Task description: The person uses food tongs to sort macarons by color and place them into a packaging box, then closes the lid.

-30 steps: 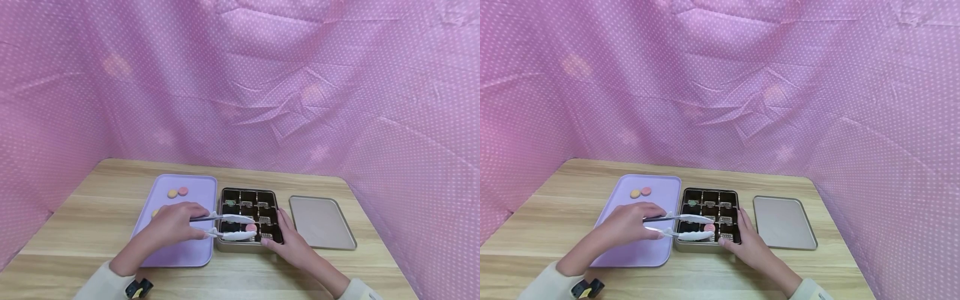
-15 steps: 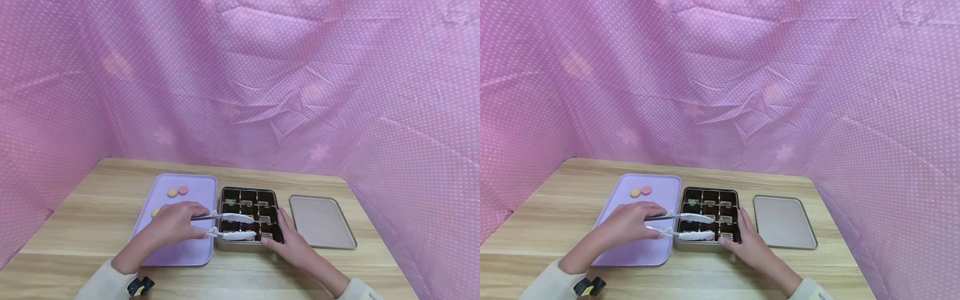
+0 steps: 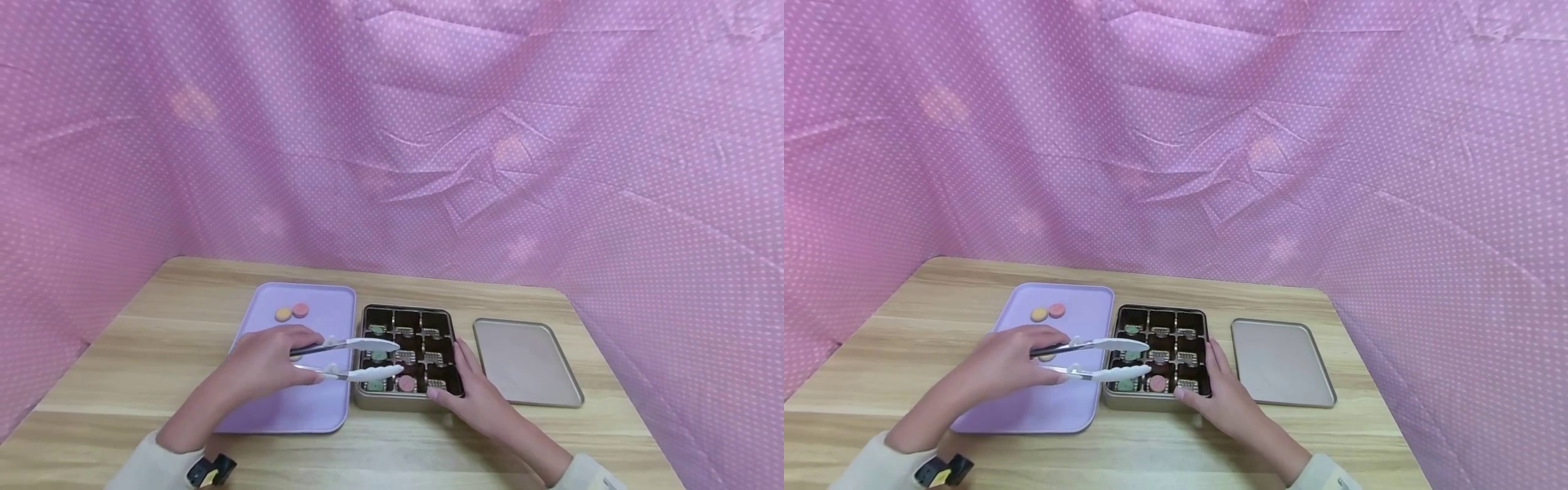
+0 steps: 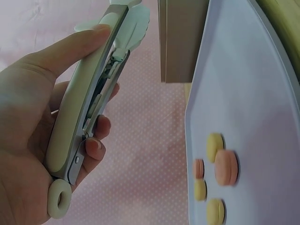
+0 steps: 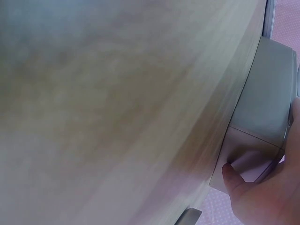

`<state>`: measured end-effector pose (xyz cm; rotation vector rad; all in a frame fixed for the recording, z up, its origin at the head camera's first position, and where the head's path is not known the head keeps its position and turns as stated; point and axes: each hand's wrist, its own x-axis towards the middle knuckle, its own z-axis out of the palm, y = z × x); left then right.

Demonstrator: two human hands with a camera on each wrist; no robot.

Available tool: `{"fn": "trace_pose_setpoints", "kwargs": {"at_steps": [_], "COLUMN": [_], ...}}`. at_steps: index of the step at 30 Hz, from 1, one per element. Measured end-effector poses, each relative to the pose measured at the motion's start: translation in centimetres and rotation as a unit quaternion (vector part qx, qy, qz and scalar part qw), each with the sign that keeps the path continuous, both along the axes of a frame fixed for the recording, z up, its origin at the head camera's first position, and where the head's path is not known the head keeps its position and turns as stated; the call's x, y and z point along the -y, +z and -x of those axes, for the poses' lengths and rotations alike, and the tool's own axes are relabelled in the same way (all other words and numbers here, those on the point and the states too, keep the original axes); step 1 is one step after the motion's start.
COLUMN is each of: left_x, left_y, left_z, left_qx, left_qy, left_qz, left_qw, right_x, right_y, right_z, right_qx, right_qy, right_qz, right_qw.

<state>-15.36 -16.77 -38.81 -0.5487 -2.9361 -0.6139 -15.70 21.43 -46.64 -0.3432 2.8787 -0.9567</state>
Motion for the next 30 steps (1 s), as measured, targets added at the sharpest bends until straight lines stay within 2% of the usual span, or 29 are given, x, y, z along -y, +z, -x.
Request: {"fn": "trace_pose_setpoints", "kwargs": {"at_steps": [8, 15, 20, 30], "left_x": [2.3, 4.7, 6.3, 8.8], "left_y": [0.0, -0.3, -1.0, -2.6], "left_z": [-0.6, -1.6, -2.2, -3.7], "left_qx": [-0.015, 0.003, 0.008, 0.02], "left_qy": [0.017, 0.053, 0.073, 0.109], "left_qz": [-0.026, -0.044, -0.051, -0.029], "left_qw": [0.9994, 0.9976, 0.996, 0.9935], "right_x": [0.2, 0.3, 0.1, 0.2], "right_y": [0.0, 0.2, 0.1, -0.2], "right_z": [0.0, 0.1, 0.2, 0.3], "right_qx": [0.003, 0.008, 0.01, 0.008], "right_qy": [-0.003, -0.005, -0.006, -0.005], "right_qz": [0.002, 0.0, -0.002, -0.005], "right_qw": [1.0, 1.0, 1.0, 1.0]}}
